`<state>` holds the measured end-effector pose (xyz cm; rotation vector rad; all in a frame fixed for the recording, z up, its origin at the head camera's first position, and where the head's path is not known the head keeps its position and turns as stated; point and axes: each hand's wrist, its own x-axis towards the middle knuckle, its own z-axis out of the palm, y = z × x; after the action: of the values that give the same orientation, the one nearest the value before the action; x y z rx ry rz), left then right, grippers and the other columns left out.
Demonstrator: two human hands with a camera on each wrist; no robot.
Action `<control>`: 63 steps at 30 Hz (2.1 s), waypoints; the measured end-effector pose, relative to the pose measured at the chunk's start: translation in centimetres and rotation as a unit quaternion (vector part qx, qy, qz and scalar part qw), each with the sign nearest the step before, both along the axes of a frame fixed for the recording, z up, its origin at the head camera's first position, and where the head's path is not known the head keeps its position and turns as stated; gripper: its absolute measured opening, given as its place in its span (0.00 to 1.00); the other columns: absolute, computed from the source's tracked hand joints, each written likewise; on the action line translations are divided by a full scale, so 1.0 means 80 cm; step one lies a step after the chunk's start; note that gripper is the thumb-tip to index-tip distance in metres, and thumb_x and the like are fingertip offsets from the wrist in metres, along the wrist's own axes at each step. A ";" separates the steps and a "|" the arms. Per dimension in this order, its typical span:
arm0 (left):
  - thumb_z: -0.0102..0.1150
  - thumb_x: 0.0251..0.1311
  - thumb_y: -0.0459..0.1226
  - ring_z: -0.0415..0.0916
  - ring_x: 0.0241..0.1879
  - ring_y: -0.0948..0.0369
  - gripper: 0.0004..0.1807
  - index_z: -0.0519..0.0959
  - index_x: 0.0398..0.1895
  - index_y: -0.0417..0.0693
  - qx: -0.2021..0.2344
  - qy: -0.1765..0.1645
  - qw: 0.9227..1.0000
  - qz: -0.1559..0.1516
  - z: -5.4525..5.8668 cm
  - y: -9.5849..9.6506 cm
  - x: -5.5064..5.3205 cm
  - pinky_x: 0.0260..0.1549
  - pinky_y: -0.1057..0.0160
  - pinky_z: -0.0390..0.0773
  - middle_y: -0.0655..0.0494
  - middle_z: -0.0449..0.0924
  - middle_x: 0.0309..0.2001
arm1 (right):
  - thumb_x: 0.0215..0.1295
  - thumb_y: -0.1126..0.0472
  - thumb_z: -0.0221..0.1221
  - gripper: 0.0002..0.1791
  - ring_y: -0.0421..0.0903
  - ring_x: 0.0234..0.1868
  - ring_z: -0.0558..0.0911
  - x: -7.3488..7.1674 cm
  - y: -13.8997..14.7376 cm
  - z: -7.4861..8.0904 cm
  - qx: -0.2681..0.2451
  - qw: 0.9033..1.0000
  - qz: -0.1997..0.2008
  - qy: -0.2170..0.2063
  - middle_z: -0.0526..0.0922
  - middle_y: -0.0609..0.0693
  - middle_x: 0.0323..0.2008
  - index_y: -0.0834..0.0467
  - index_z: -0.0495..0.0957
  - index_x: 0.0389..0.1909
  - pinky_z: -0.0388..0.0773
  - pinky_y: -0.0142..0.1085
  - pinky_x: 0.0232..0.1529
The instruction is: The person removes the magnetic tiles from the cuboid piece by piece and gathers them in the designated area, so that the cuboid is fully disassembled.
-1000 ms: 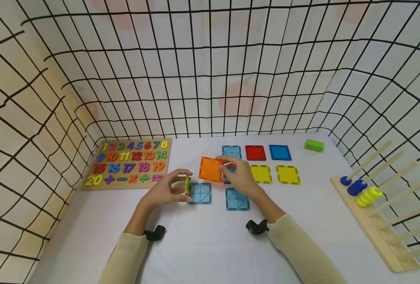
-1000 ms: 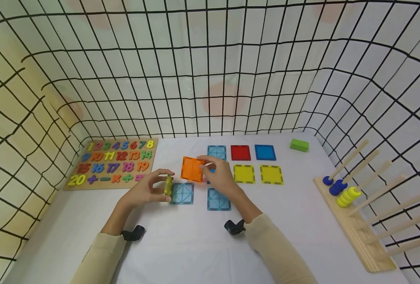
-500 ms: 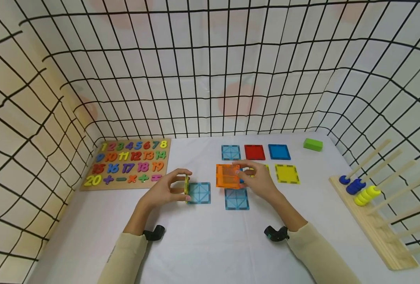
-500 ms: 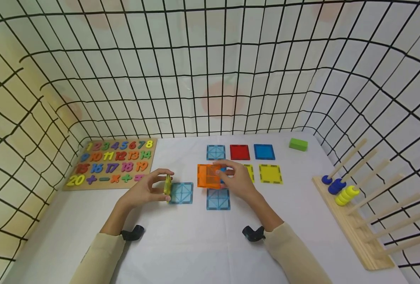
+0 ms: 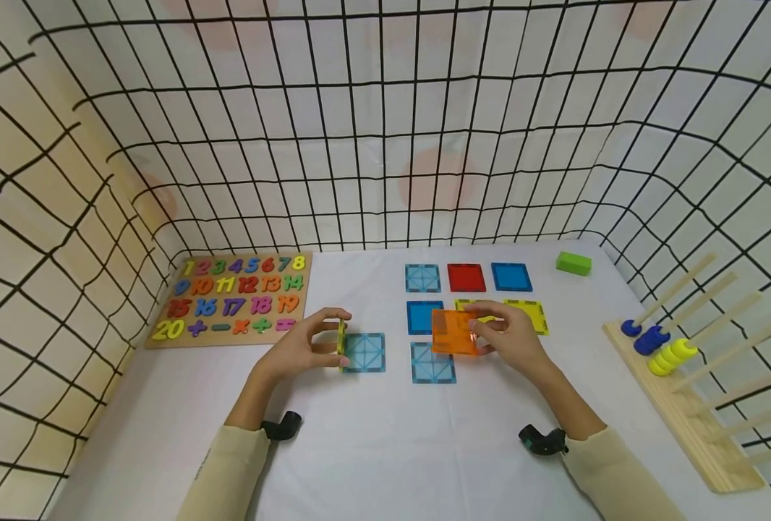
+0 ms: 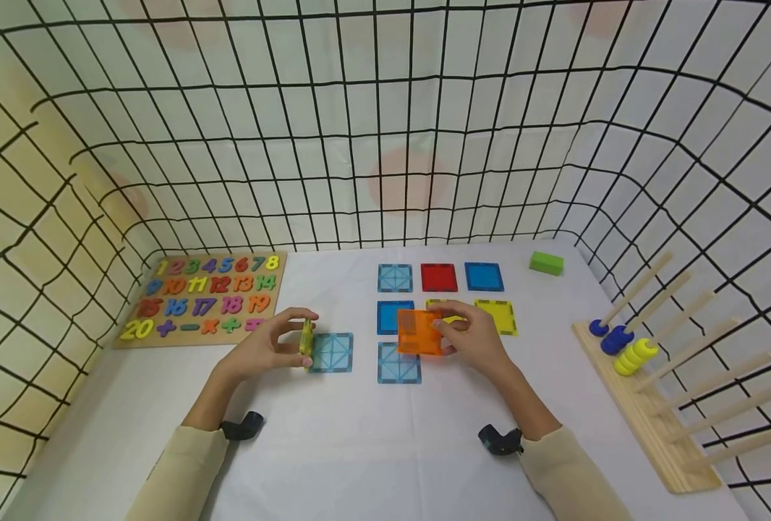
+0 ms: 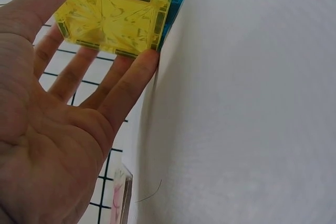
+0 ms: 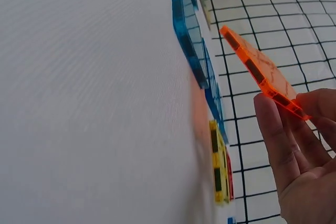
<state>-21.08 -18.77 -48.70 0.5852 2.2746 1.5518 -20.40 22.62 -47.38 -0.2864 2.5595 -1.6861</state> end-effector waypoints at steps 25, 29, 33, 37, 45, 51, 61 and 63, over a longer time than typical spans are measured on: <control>0.78 0.55 0.39 0.63 0.75 0.45 0.42 0.67 0.73 0.55 0.008 -0.007 1.000 -0.008 -0.002 0.000 0.000 0.64 0.44 0.78 0.51 0.66 0.74 | 0.75 0.56 0.61 0.21 0.49 0.35 0.87 0.024 0.065 -0.019 0.049 0.996 0.001 -0.069 0.78 0.64 0.54 0.60 0.77 0.63 0.89 0.36 0.34; 0.78 0.55 0.40 0.63 0.75 0.45 0.43 0.67 0.73 0.54 0.009 -0.005 1.000 -0.010 -0.002 0.000 0.000 0.64 0.44 0.78 0.51 0.66 0.74 | 0.69 0.52 0.67 0.26 0.50 0.35 0.84 0.024 0.070 -0.022 0.076 0.993 0.014 -0.092 0.78 0.62 0.54 0.57 0.76 0.65 0.88 0.36 0.33; 0.78 0.55 0.40 0.63 0.75 0.45 0.43 0.67 0.73 0.53 0.009 -0.004 1.000 -0.011 -0.001 0.000 0.000 0.64 0.44 0.78 0.50 0.66 0.74 | 0.52 0.45 0.78 0.40 0.49 0.38 0.78 0.025 0.070 -0.025 0.147 0.985 0.030 -0.079 0.78 0.56 0.49 0.50 0.76 0.65 0.83 0.32 0.32; 0.78 0.55 0.40 0.63 0.75 0.45 0.42 0.67 0.73 0.53 0.009 -0.001 1.000 -0.010 -0.001 0.000 0.000 0.64 0.44 0.78 0.50 0.66 0.74 | 0.44 0.44 0.81 0.45 0.48 0.40 0.75 0.027 0.068 -0.026 0.203 0.977 0.050 -0.037 0.76 0.53 0.43 0.49 0.76 0.65 0.77 0.30 0.29; 0.77 0.56 0.37 0.63 0.75 0.45 0.42 0.67 0.73 0.54 0.006 0.001 1.000 -0.009 0.001 0.001 0.001 0.64 0.44 0.77 0.50 0.66 0.74 | 0.45 0.48 0.81 0.41 0.46 0.38 0.73 0.030 0.065 -0.024 0.255 0.965 0.054 -0.009 0.73 0.52 0.49 0.49 0.78 0.64 0.73 0.30 0.30; 0.78 0.55 0.37 0.63 0.75 0.45 0.42 0.67 0.73 0.54 0.008 0.000 1.000 -0.009 -0.001 0.000 0.000 0.64 0.44 0.78 0.50 0.66 0.74 | 0.47 0.47 0.81 0.43 0.47 0.37 0.74 0.030 0.063 -0.018 0.251 0.966 0.059 -0.009 0.75 0.54 0.51 0.51 0.76 0.66 0.74 0.30 0.28; 0.80 0.53 0.40 0.65 0.73 0.43 0.43 0.69 0.72 0.56 0.003 0.013 1.000 0.006 -0.004 0.000 0.001 0.61 0.45 0.81 0.50 0.69 0.73 | 0.59 0.49 0.74 0.37 0.48 0.45 0.78 0.016 0.044 -0.006 0.206 0.976 0.065 0.023 0.81 0.54 0.53 0.54 0.74 0.67 0.80 0.30 0.38; 0.80 0.53 0.41 0.66 0.73 0.43 0.43 0.69 0.72 0.56 0.002 0.014 1.000 0.009 -0.003 0.000 0.002 0.61 0.45 0.81 0.50 0.69 0.73 | 0.59 0.50 0.74 0.37 0.49 0.46 0.79 0.012 0.036 -0.002 0.193 0.978 0.072 0.030 0.82 0.54 0.53 0.54 0.74 0.67 0.81 0.31 0.41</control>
<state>-20.96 -18.81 -48.94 0.5934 2.3041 1.5655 -19.47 25.46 -47.56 -0.4851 2.7575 -1.1174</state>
